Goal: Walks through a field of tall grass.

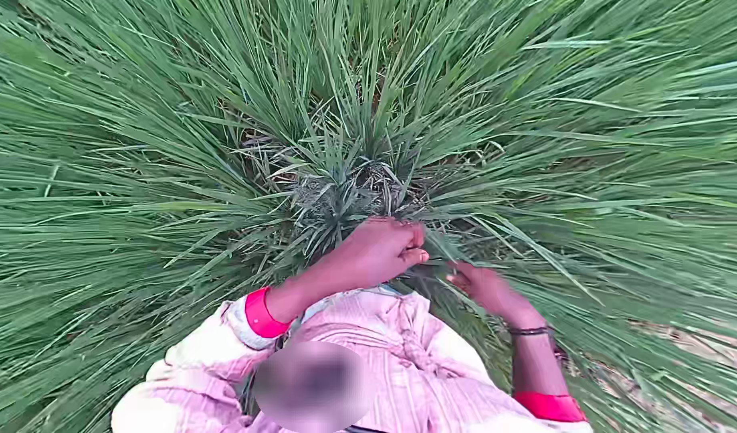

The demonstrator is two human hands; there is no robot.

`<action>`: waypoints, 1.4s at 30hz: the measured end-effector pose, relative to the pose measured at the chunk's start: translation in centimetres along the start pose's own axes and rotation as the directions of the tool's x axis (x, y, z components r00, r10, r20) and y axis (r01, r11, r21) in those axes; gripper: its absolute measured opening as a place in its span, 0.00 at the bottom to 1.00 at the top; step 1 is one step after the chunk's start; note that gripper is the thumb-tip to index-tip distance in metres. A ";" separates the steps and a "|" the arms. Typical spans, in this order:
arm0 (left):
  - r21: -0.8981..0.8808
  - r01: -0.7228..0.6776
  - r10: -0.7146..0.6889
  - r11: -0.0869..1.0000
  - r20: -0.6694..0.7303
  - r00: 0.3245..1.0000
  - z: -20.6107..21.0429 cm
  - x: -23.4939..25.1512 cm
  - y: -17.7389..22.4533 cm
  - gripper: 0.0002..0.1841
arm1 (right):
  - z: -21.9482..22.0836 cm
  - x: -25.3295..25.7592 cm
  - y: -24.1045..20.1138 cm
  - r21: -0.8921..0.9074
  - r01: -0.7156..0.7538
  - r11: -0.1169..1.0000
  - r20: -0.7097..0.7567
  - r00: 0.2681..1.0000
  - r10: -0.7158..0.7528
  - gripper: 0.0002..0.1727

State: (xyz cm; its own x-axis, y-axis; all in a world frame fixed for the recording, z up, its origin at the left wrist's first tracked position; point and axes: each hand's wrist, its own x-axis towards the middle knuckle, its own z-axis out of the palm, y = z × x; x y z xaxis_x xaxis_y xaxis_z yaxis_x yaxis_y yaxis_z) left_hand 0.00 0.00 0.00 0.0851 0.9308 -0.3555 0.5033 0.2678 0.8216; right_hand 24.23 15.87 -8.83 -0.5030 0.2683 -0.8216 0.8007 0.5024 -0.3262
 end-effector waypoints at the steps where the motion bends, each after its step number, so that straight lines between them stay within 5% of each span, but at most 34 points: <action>1: 0.020 0.146 -0.146 0.989 -0.024 0.989 -0.8 -1.0 -3.1 0.19 | -1.2 1.1 -1.5 -0.021 0.016 1.000 0.014 1.000 -0.016 0.24; 4: 0.012 0.385 -0.385 0.923 0.002 0.923 -3.8 -5.5 -10.1 0.24 | -5.0 3.8 -6.2 -0.065 0.030 0.997 0.007 1.000 -0.030 0.25; 9: -0.250 0.352 -0.408 0.902 -0.226 0.885 -9.0 -12.1 -17.1 0.22 | -11.1 5.6 -11.7 -0.160 0.010 0.987 -0.117 0.993 -0.029 0.23; 14: -0.161 0.476 -0.470 0.864 -0.597 0.650 -16.3 -15.1 -21.8 0.24 | -16.6 2.1 -12.4 -0.148 -0.061 0.987 -0.395 0.919 -0.003 0.23; 19: -0.241 0.429 -0.454 0.870 -0.731 0.510 -20.1 -19.4 -23.5 0.23 | -19.6 -0.2 -12.4 -0.140 -0.096 0.986 -0.497 0.868 0.014 0.23; 21: -0.301 0.420 -0.479 0.856 -0.769 0.424 -20.2 -21.8 -24.8 0.23 | -20.1 0.3 -13.4 -0.134 -0.095 0.986 -0.491 0.871 0.018 0.24; 26: -0.516 0.497 -0.627 0.698 -0.775 0.077 -17.8 -28.6 -27.9 0.24 | -21.6 4.3 -15.7 -0.155 -0.078 0.985 -0.380 0.925 0.013 0.25; 31: -0.687 0.495 -0.738 0.532 -0.663 -0.128 -13.9 -33.9 -28.1 0.25 | -25.4 9.7 -20.4 -0.290 -0.017 0.957 -0.308 0.948 -0.076 0.25; 35: -0.714 0.507 -0.719 0.483 -0.654 -0.235 -12.2 -35.3 -28.1 0.26 | -28.2 14.2 -25.4 -0.363 0.046 0.931 -0.254 0.956 -0.147 0.25; 42: -0.708 0.523 -0.691 0.475 -0.668 -0.276 -15.3 -32.4 -29.7 0.37 | -33.2 22.4 -32.0 -0.420 0.102 0.902 -0.117 0.979 -0.166 0.25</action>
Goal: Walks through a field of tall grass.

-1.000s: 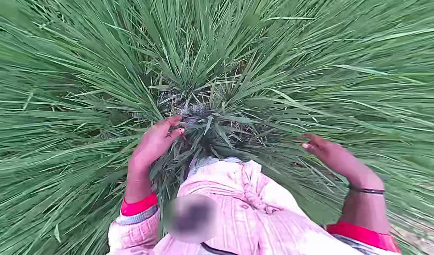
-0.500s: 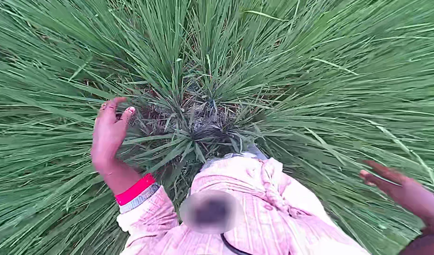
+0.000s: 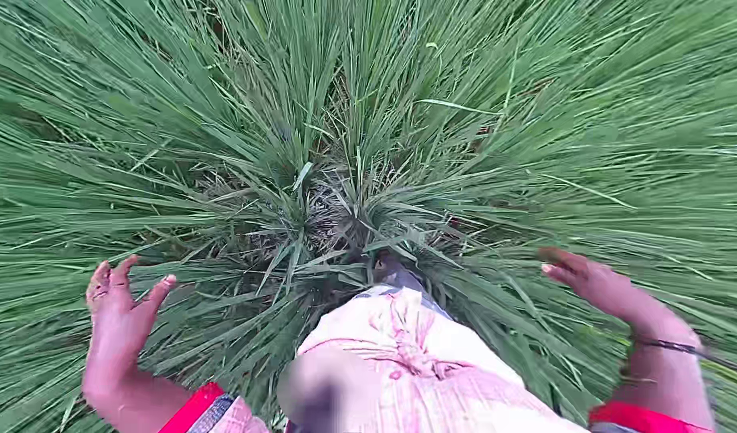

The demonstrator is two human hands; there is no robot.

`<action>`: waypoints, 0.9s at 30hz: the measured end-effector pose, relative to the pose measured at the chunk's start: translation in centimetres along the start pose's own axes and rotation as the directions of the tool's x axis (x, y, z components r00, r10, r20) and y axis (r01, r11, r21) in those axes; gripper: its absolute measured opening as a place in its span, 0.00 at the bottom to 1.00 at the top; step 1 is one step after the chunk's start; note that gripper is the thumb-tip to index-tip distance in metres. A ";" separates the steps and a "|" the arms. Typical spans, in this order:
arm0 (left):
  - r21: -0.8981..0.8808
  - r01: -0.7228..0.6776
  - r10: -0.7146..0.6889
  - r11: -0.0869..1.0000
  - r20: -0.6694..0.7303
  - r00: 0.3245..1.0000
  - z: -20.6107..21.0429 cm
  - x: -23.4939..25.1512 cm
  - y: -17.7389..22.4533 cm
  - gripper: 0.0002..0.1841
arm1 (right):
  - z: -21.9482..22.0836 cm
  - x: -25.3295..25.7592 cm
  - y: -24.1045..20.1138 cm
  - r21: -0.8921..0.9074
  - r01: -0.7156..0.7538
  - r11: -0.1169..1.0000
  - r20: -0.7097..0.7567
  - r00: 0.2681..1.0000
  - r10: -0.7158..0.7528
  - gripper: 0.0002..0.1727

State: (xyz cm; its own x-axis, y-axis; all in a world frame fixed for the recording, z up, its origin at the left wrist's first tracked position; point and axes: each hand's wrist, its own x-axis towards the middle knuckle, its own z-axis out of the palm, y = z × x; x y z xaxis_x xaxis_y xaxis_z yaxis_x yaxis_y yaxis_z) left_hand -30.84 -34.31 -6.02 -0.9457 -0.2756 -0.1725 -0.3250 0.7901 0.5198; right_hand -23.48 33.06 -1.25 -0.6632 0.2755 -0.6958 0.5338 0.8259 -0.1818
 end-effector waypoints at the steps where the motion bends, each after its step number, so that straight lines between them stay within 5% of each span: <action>1: 0.010 0.008 -0.008 1.000 0.010 1.000 0.6 0.8 1.1 0.37 | -1.1 1.6 0.0 0.003 0.002 1.000 0.005 1.000 -0.002 0.25; 11: 0.102 -0.151 0.129 0.983 0.191 0.973 9.4 17.0 21.4 0.32 | -10.6 16.4 2.8 0.053 -0.025 0.998 0.063 0.998 0.021 0.24; 17: 0.129 -0.173 0.140 0.976 0.231 0.963 11.1 20.9 33.0 0.31 | -15.6 21.6 6.4 0.110 0.033 0.993 0.002 0.999 -0.034 0.26; 22: 0.131 -0.140 0.111 0.981 0.205 0.972 10.1 21.3 35.0 0.30 | -19.8 26.8 5.1 -0.063 0.160 0.985 0.083 0.984 -0.155 0.25; 27: 0.108 -0.077 0.061 0.991 0.140 0.988 10.1 22.0 33.7 0.30 | -24.3 30.8 -3.6 -0.242 0.459 0.855 0.107 0.888 -0.446 0.22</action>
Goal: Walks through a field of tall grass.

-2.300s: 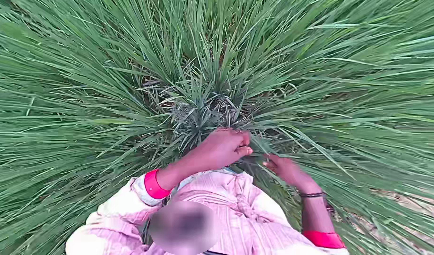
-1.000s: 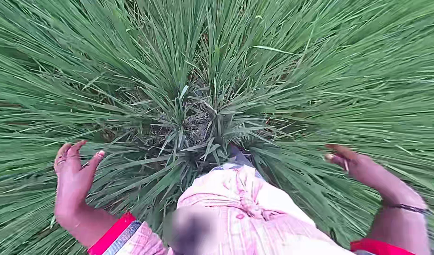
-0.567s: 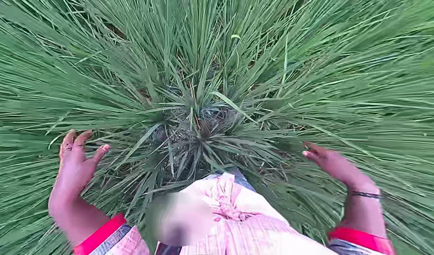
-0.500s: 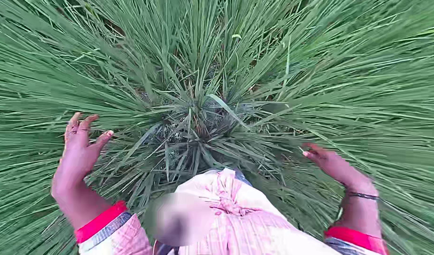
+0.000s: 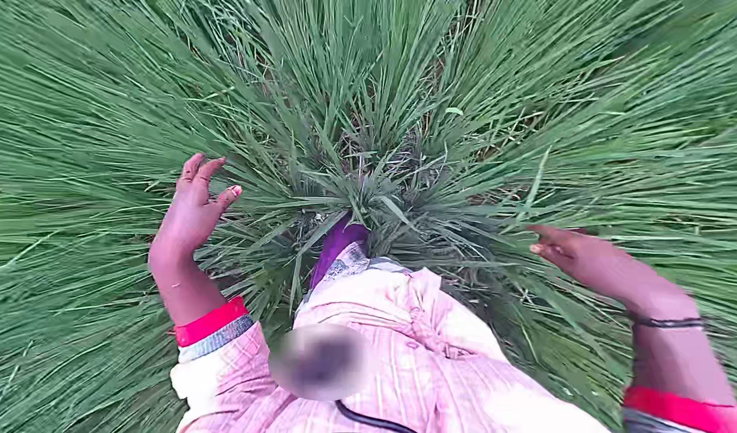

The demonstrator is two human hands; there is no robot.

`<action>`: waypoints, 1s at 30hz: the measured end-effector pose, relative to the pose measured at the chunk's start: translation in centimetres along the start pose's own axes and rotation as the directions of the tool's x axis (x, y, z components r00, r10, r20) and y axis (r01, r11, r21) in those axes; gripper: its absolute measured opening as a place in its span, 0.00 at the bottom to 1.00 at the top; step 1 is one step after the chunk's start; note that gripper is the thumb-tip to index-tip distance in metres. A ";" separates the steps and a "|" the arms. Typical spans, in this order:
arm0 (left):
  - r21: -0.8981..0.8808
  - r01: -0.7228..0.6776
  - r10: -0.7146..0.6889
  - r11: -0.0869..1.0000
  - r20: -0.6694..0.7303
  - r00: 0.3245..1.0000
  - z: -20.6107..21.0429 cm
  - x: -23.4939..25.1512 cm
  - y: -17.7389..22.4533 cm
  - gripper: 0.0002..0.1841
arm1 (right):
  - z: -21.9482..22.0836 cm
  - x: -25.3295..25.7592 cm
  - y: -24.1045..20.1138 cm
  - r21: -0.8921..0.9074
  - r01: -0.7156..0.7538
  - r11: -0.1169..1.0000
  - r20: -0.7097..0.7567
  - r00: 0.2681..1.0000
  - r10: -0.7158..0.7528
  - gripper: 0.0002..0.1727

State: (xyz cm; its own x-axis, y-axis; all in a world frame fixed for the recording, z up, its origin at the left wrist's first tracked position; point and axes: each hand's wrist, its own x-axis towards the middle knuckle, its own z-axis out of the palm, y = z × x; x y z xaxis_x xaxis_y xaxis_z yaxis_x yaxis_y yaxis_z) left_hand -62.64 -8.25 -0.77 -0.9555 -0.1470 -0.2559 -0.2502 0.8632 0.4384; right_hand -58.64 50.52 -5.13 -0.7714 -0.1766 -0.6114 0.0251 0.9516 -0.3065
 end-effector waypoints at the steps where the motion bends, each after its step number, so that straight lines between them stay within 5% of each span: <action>1: -0.007 0.010 -0.010 1.000 0.007 1.000 0.2 0.6 -0.1 0.29 | -0.9 1.6 -1.2 -0.034 0.062 0.997 -0.003 0.998 -0.062 0.21; 6: -0.050 0.050 -0.047 0.998 0.058 0.997 0.8 4.1 0.2 0.29 | -3.4 9.3 -9.9 -0.116 0.227 0.967 0.212 0.957 -0.199 0.23; 13: -0.099 0.103 -0.095 0.990 0.082 0.992 1.1 13.5 -3.4 0.31 | -3.0 21.9 -20.7 0.090 0.385 0.919 0.313 0.865 -0.393 0.24; 17: -0.088 0.220 -0.206 0.971 0.147 0.967 1.3 19.8 -6.8 0.35 | -0.3 29.8 -24.3 0.045 0.479 0.877 0.425 0.785 -0.451 0.20; 21: -0.123 0.241 -0.213 0.963 0.203 0.956 0.8 27.8 -7.2 0.39 | -2.4 35.5 -26.8 -0.015 0.522 0.852 0.548 0.717 -0.430 0.18; 24: -0.129 0.242 -0.199 0.962 0.279 0.939 1.3 33.8 -7.4 0.49 | -6.7 38.6 -28.9 -0.043 0.408 0.912 0.534 0.781 -0.324 0.20; 27: -0.182 0.212 -0.142 0.960 0.335 0.931 4.6 39.1 -7.2 0.63 | -10.9 41.1 -29.0 0.055 0.266 0.962 0.370 0.890 -0.267 0.24; 30: -0.188 0.096 -0.022 0.977 0.361 0.932 9.2 42.3 -5.2 0.61 | -13.2 42.3 -27.8 0.093 0.192 0.977 0.222 0.953 -0.208 0.24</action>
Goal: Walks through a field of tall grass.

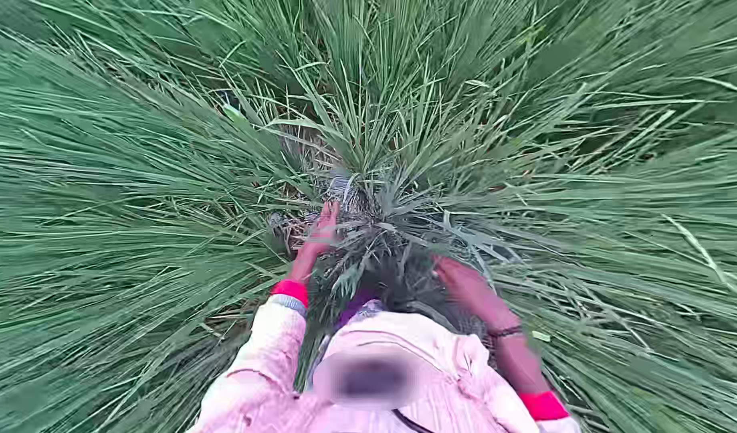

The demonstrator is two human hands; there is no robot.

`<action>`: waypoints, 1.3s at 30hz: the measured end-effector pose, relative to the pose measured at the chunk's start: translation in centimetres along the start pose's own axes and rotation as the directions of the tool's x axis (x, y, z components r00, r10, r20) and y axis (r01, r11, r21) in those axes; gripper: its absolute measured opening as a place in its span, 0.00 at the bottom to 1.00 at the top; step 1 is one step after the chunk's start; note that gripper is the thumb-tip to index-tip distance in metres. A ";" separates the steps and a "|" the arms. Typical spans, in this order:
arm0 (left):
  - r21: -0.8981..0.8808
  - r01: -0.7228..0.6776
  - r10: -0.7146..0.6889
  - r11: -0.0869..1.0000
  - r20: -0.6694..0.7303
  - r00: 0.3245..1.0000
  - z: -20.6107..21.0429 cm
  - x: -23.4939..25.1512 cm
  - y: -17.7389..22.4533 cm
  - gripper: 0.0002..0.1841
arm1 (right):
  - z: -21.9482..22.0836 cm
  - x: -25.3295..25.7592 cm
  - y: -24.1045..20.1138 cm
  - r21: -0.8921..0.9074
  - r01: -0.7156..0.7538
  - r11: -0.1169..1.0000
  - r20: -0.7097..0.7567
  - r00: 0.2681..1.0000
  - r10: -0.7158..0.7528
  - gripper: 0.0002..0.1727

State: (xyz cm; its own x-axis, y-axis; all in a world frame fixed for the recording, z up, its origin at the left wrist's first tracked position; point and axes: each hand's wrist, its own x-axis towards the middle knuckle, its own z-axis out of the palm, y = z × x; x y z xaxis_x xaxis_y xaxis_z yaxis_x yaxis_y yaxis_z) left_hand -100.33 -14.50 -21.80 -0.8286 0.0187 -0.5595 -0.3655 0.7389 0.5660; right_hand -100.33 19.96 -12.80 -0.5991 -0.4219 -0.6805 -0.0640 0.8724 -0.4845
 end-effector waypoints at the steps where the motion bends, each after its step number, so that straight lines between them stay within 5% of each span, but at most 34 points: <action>1: 0.003 -0.043 0.043 0.999 0.009 0.999 1.4 1.1 0.9 0.56 | -0.5 -0.1 0.5 0.004 -0.013 1.000 -0.023 1.000 0.013 0.25; 4: -0.105 -0.171 0.179 0.980 0.070 0.981 5.7 2.3 4.0 0.35 | -1.1 -0.2 2.3 -0.021 -0.019 1.000 -0.007 1.000 0.019 0.25; 8: -0.075 -0.260 0.270 0.963 0.333 0.903 9.7 2.2 7.4 0.22 | -1.5 0.1 2.9 -0.065 -0.038 0.997 0.098 0.994 0.045 0.26; 11: 0.019 -0.283 0.229 0.959 0.537 0.812 9.9 1.6 9.5 0.23 | -1.7 1.1 4.1 -0.048 0.018 0.999 0.160 0.987 -0.010 0.23; 13: 0.072 -0.231 0.150 0.970 0.571 0.807 9.5 1.5 10.8 0.23 | -2.4 1.3 5.1 0.132 0.039 0.991 0.160 0.985 -0.060 0.19; 21: 0.198 -0.071 -0.053 0.978 0.558 0.828 9.7 5.1 16.2 0.22 | -10.4 3.3 11.5 0.023 0.130 0.991 0.016 0.991 -0.130 0.21; 23: 0.246 -0.069 -0.086 0.967 0.569 0.818 9.9 5.7 18.0 0.20 | -13.0 3.8 13.1 -0.049 0.224 0.973 0.057 0.974 -0.221 0.22; 26: 0.258 0.121 -0.240 0.958 0.499 0.833 9.3 4.2 20.9 0.22 | -16.7 3.6 16.3 -0.096 0.277 0.956 0.117 0.957 -0.265 0.24; 31: 0.291 0.228 -0.348 0.929 0.480 0.805 11.6 7.6 19.1 0.20 | -22.8 0.1 22.2 -0.028 0.341 0.940 -0.034 0.939 -0.342 0.22; 39: 0.143 0.342 -0.371 0.929 0.357 0.857 11.4 8.3 20.2 0.27 | -29.6 -1.7 27.6 -0.170 0.146 0.974 -0.055 0.986 -0.158 0.23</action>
State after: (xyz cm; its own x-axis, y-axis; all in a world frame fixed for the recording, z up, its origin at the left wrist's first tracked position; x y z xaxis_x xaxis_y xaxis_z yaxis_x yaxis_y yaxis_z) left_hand -109.75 8.33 -21.91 -0.4236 -0.0180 -0.9057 -0.5625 0.7889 0.2474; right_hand -124.68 52.04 -8.79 -0.6245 -0.5399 -0.5643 -0.2860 0.8305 -0.4780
